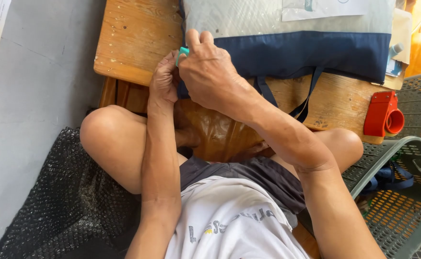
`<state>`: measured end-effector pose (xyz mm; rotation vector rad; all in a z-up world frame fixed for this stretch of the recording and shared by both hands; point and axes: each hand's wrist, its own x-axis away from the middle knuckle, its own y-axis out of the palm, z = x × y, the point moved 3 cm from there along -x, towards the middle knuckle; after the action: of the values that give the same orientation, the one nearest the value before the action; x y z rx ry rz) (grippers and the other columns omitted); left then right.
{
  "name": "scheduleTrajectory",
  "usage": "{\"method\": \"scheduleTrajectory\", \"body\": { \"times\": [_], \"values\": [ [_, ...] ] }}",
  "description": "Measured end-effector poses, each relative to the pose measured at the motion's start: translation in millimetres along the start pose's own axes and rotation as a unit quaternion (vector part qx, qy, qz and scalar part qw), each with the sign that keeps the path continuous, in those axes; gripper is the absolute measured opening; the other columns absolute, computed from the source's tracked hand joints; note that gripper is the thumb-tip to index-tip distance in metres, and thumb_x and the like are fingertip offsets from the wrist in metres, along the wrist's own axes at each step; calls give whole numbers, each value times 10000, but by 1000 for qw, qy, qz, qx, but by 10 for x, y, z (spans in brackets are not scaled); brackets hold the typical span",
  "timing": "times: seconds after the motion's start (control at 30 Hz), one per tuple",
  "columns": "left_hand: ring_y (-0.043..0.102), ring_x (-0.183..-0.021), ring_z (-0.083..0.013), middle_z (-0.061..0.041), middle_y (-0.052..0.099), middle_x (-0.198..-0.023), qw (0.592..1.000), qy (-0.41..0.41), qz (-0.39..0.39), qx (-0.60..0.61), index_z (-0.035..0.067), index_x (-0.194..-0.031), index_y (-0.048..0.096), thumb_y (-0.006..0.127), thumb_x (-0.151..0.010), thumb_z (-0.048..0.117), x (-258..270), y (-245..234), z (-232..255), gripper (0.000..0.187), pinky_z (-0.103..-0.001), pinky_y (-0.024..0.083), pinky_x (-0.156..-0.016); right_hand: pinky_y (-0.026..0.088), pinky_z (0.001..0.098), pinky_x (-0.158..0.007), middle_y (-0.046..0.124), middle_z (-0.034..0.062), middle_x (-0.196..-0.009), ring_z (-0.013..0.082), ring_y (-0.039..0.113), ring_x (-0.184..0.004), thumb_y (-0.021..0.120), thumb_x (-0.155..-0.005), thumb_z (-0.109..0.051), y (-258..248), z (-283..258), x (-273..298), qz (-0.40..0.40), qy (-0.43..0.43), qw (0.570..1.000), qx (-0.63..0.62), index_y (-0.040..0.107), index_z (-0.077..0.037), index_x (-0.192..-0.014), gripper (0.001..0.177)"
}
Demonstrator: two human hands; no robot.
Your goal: Packing a pillow into a blue tote bag and tucking the edges using a small plastic tool.
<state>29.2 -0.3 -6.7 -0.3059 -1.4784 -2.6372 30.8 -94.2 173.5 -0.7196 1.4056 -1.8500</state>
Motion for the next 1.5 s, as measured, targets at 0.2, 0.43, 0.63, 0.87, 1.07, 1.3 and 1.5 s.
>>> {"method": "scheduleTrajectory", "body": {
  "times": [0.2,0.43,0.63,0.87,1.07,1.3,1.5],
  "values": [
    [655,-762,-65,1,732,-923,999,32,-18,-6,71,-1122,713,686,-983,192,-14,14,16,186,-192,491,-644,482,478,-436,414,183,-983,376,488,-816,574,-894,-53,-153,114,38,45,55,985,-158,605,-3,-957,86],
    [629,-786,-86,27,667,-823,998,48,44,5,116,-860,685,683,-972,119,-93,-75,-51,112,-218,511,-761,472,273,-399,471,128,-992,272,479,-831,644,-784,-72,-3,-312,426,7,-30,998,-57,648,-96,-904,122],
    [656,-838,-123,-35,693,-875,997,51,50,-24,79,-866,668,669,-974,202,103,376,209,164,-253,544,-790,460,388,-473,470,122,-959,301,500,-771,621,-840,-127,-227,-328,772,7,-60,979,-193,583,-109,-1050,214],
    [559,-742,-57,49,590,-791,994,-22,41,-101,172,-855,591,659,-986,284,397,436,167,186,-218,498,-670,488,455,-793,434,161,-1150,327,482,-1017,694,-1093,-192,126,137,696,203,112,936,-265,359,-144,-1570,585],
    [692,-902,-147,-61,727,-1013,999,8,12,32,68,-1273,672,661,-1008,204,131,5,-182,297,-280,567,-813,469,453,-834,453,159,-1149,324,472,-987,653,-1130,-170,400,-111,615,265,99,929,-238,341,-198,-1611,574],
    [558,-710,-14,35,521,-689,992,45,108,-56,166,-781,602,676,-947,142,113,-50,-183,183,-197,506,-702,448,385,-637,414,88,-984,285,463,-795,519,-995,-218,468,-340,584,331,92,928,-144,596,-152,-1388,406],
    [650,-1257,-280,-214,691,-1320,986,25,129,104,-34,-1269,688,670,-944,296,65,127,-82,463,-395,486,-1158,453,455,-756,417,167,-1017,340,442,-841,602,-968,-100,445,-431,1010,183,25,920,-347,446,-84,-1451,508]
  ]
}}
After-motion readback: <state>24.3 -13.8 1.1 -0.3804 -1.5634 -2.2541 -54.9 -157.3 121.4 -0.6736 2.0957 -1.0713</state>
